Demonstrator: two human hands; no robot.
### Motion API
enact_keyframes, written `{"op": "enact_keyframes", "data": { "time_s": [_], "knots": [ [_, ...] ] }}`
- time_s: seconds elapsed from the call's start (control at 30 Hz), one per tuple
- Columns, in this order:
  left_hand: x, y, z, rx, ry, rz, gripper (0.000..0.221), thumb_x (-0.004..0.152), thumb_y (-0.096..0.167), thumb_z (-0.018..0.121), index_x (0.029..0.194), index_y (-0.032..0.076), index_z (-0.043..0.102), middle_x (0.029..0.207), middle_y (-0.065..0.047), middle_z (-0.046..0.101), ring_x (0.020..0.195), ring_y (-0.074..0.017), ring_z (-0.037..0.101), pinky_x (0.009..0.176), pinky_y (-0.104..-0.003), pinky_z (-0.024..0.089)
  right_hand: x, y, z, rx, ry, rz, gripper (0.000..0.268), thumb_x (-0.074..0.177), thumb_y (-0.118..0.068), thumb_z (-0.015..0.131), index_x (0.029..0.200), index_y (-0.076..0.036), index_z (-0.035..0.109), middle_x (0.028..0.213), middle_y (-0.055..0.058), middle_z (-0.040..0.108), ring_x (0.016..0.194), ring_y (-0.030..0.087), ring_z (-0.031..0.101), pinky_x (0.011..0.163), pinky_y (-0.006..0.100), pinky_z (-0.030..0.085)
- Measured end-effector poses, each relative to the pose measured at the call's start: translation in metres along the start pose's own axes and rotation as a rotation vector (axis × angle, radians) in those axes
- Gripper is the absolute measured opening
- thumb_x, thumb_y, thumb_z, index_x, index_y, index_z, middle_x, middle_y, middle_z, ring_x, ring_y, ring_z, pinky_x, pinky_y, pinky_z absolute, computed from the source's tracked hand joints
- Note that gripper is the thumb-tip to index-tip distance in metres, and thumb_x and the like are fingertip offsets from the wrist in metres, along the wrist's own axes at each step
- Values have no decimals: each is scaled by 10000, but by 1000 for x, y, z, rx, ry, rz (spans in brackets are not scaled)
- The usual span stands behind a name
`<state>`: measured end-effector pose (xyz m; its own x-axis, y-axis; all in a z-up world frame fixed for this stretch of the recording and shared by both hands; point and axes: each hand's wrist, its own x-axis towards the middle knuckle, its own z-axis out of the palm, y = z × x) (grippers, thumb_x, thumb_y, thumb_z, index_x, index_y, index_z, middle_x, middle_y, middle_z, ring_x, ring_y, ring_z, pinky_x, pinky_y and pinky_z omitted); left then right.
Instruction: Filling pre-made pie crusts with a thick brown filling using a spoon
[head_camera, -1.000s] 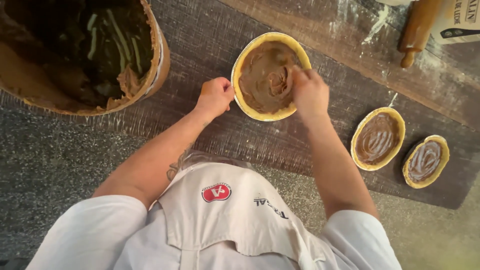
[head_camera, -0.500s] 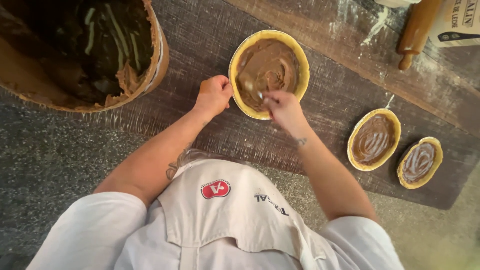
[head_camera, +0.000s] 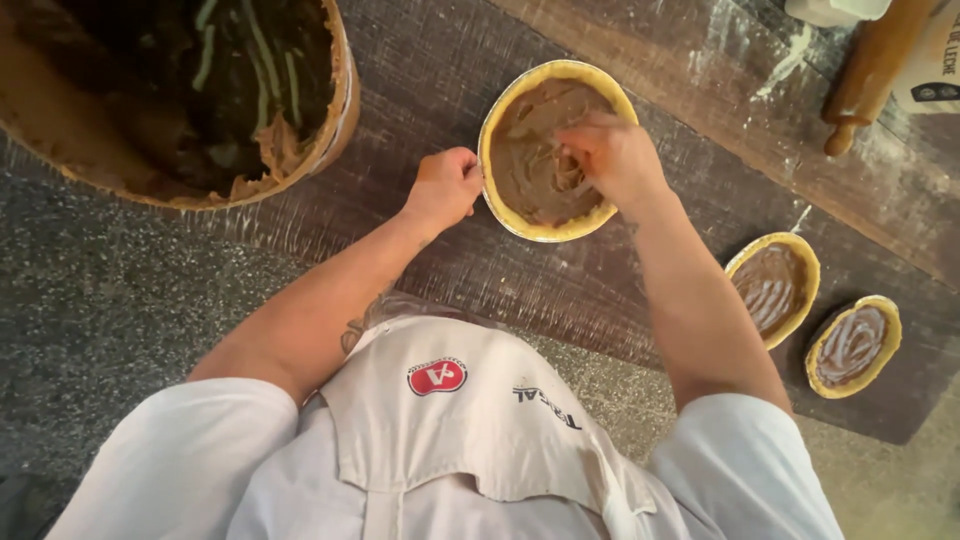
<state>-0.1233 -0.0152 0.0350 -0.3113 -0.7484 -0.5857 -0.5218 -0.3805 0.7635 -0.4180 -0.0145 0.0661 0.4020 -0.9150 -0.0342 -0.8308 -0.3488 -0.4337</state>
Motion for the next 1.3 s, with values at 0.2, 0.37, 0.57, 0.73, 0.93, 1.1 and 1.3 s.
{"op": "enact_keyframes", "data": {
  "time_s": [0.2, 0.37, 0.57, 0.73, 0.93, 1.1, 1.3],
  "knots": [
    [-4, 1, 0, 2, 29, 43, 220, 889, 275, 586, 906, 130, 751, 453, -29, 630, 589, -187, 746, 735, -319, 615, -10, -14, 2, -210, 155, 266, 180, 995, -299, 727, 1168, -278, 772, 988, -7, 723, 878, 306, 741, 763, 415, 606],
    [-8, 7, 0, -1, 48, 30, 226, 899, 267, 576, 916, 117, 744, 469, -36, 638, 591, -185, 747, 745, -326, 613, -28, -36, -3, -234, 225, 550, 226, 993, -281, 678, 1195, -246, 773, 950, 138, 718, 849, 424, 725, 765, 510, 601],
    [-1, 3, 6, -82, 11, 2, 234, 927, 217, 547, 995, 79, 724, 609, -88, 728, 520, -172, 731, 585, -252, 611, -39, -50, 37, 188, 324, 736, 230, 980, -158, 629, 1161, -146, 770, 1035, 196, 748, 1017, 437, 691, 889, 512, 551],
    [-1, -3, 5, -105, 7, 29, 230, 941, 205, 557, 999, 56, 721, 638, -103, 740, 520, -177, 734, 565, -254, 613, -44, -106, 32, 323, 135, 730, 266, 966, -223, 666, 1208, -172, 763, 1156, 116, 756, 1142, 351, 674, 1014, 469, 513],
    [-19, -5, 11, -89, -40, -66, 245, 950, 241, 544, 982, 91, 735, 656, -81, 746, 561, -141, 746, 567, -241, 616, -135, -111, -47, -85, -115, 850, 275, 965, -262, 639, 1198, -340, 763, 1071, -29, 768, 1056, 234, 724, 943, 416, 562],
    [-86, -7, 38, -40, -455, -220, 244, 893, 124, 569, 795, 11, 761, 597, -156, 728, 507, -227, 734, 496, -296, 618, -170, -125, -58, 241, 365, 1049, 288, 956, -136, 689, 1235, -134, 761, 1040, 123, 745, 920, 265, 721, 814, 416, 568],
    [-14, 7, 3, -161, -134, -91, 302, 984, 180, 508, 1014, -24, 729, 703, -181, 725, 514, -217, 728, 454, -287, 609, -150, -153, -23, 783, 603, 1242, 272, 971, -25, 577, 1217, 0, 691, 627, 80, 579, 418, 138, 505, 358, 249, 437]
  ]
}}
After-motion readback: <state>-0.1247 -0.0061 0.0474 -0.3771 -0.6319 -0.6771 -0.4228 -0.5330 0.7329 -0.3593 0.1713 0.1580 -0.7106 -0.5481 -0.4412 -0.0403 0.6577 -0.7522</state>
